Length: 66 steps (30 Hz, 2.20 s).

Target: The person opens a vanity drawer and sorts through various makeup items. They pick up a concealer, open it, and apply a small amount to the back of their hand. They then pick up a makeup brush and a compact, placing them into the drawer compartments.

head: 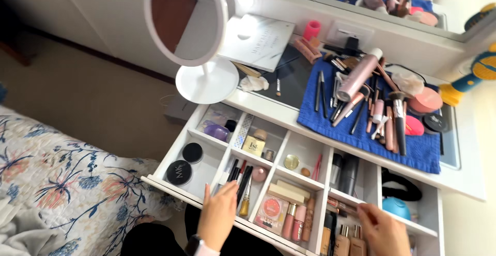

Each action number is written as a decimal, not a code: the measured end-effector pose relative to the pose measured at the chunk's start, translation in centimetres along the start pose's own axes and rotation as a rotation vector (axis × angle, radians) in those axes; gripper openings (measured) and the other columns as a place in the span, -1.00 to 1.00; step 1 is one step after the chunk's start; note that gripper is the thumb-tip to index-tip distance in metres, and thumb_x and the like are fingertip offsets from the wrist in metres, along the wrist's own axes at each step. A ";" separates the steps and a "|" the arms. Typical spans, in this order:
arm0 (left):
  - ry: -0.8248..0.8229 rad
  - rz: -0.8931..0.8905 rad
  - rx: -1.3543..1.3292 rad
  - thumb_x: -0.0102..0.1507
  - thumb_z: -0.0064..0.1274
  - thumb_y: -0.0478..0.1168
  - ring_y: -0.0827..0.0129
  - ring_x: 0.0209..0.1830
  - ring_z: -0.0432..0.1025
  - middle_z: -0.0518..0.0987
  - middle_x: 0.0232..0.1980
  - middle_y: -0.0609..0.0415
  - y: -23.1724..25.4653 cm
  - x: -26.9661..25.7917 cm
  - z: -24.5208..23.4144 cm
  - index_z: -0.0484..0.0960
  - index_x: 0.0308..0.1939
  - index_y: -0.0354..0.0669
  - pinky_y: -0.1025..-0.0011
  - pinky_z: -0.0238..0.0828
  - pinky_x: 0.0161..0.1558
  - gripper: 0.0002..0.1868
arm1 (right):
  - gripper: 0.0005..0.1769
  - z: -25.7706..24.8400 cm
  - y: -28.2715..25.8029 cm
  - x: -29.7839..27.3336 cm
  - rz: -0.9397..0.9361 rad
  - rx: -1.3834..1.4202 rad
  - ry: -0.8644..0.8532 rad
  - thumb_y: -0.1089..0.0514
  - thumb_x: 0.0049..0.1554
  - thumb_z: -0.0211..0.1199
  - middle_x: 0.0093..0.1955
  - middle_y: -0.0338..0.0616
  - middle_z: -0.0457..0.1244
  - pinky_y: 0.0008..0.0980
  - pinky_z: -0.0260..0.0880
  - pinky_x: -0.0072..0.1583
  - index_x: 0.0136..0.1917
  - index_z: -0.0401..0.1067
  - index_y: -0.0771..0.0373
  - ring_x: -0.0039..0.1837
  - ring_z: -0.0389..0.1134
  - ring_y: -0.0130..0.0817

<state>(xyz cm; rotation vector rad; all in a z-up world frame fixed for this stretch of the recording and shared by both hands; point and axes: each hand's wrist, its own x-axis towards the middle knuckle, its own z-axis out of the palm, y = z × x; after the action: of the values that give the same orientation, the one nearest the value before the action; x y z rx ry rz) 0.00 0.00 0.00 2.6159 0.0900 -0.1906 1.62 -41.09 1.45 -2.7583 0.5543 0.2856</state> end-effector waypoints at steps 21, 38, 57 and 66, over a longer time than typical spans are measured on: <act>-0.120 0.435 0.200 0.13 -0.28 -0.70 -0.11 0.42 0.26 0.55 0.17 -0.04 -2.4 8.6 3.0 0.57 0.04 -0.28 0.06 0.28 0.36 -0.48 | -0.72 0.2 -1.0 0.1 -0.250 0.011 0.003 -0.12 0.20 0.11 -0.14 -0.48 0.48 -0.36 0.39 0.01 0.10 0.55 -0.14 -0.14 0.45 -0.36; -0.372 -0.098 0.011 0.20 0.25 -0.18 0.41 -0.15 0.60 0.69 -0.13 0.26 1.6 5.6 0.2 0.65 -0.30 0.06 0.38 0.58 -0.07 -0.93 | -0.66 -2.9 -4.0 -0.9 -0.176 0.020 -0.143 -0.19 0.21 0.05 0.01 -0.51 0.49 -0.37 0.44 0.09 0.13 0.54 -0.16 0.03 0.51 -0.43; 0.104 0.368 -0.250 0.25 0.15 -0.20 0.39 0.12 0.55 0.65 0.11 0.26 -0.2 -3.6 1.3 0.72 0.10 -0.02 0.14 0.24 0.37 -0.67 | -0.69 -1.4 -2.8 -0.2 -0.222 0.011 -0.053 -0.14 0.22 0.04 -0.16 -0.49 0.45 -0.34 0.37 0.03 0.13 0.51 -0.20 -0.03 0.45 -0.38; 0.276 0.397 -0.104 0.25 0.07 -0.23 0.46 -0.04 0.60 0.66 0.09 0.32 -1.2 -3.6 2.8 0.76 0.04 0.03 0.02 0.20 0.38 -0.70 | -0.66 -1.9 -2.5 -0.3 -0.127 -0.004 -0.135 -0.15 0.24 0.00 -0.10 -0.47 0.50 -0.40 0.38 0.11 0.21 0.47 -0.22 0.03 0.45 -0.39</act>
<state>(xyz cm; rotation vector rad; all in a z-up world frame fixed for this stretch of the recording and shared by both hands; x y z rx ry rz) -4.05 -0.42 -2.43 2.4794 -0.3138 0.3057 2.57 -39.46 3.95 -2.7377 0.3428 0.4387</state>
